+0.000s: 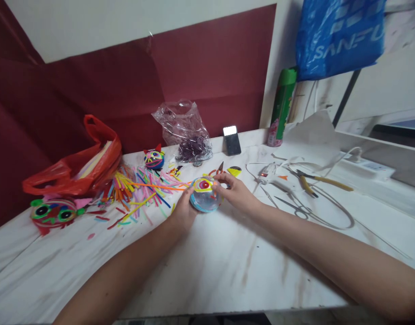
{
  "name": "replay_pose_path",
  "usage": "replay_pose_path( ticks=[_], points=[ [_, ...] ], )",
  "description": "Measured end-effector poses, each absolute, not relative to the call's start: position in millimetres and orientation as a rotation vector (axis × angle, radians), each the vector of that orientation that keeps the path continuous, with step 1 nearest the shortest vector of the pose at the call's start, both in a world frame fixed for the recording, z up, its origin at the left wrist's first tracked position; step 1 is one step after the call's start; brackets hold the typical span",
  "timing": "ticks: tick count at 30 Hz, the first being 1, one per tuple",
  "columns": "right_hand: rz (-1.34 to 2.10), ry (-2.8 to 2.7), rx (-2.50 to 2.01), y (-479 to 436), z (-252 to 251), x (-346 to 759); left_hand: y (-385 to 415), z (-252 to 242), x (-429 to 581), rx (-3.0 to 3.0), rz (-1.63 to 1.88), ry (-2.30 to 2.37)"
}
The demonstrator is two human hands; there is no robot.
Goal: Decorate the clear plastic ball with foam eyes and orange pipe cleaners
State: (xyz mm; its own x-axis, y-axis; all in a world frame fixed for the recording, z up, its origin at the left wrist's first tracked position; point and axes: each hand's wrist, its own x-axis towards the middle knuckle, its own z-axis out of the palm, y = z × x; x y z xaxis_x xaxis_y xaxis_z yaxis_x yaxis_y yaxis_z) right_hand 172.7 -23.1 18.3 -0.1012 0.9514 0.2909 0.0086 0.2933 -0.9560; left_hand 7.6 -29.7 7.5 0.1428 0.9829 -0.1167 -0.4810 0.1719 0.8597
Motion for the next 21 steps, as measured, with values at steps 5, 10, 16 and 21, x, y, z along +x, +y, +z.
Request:
replay_pose_path(
  ticks=[5,10,16,21],
  points=[
    [1.193,-1.304,-0.956,-26,25,172,-27,9,3,0.734,1.174,0.762],
    [1.206,-1.258,-0.911,-24,27,175,-24,11,-4,0.7,1.137,0.751],
    [1.199,-1.302,-0.925,-20,24,176,-22,12,-7,0.689,1.153,0.733],
    [1.055,-1.524,-0.952,-26,21,172,-22,5,-4,0.816,1.256,0.763]
  ],
)
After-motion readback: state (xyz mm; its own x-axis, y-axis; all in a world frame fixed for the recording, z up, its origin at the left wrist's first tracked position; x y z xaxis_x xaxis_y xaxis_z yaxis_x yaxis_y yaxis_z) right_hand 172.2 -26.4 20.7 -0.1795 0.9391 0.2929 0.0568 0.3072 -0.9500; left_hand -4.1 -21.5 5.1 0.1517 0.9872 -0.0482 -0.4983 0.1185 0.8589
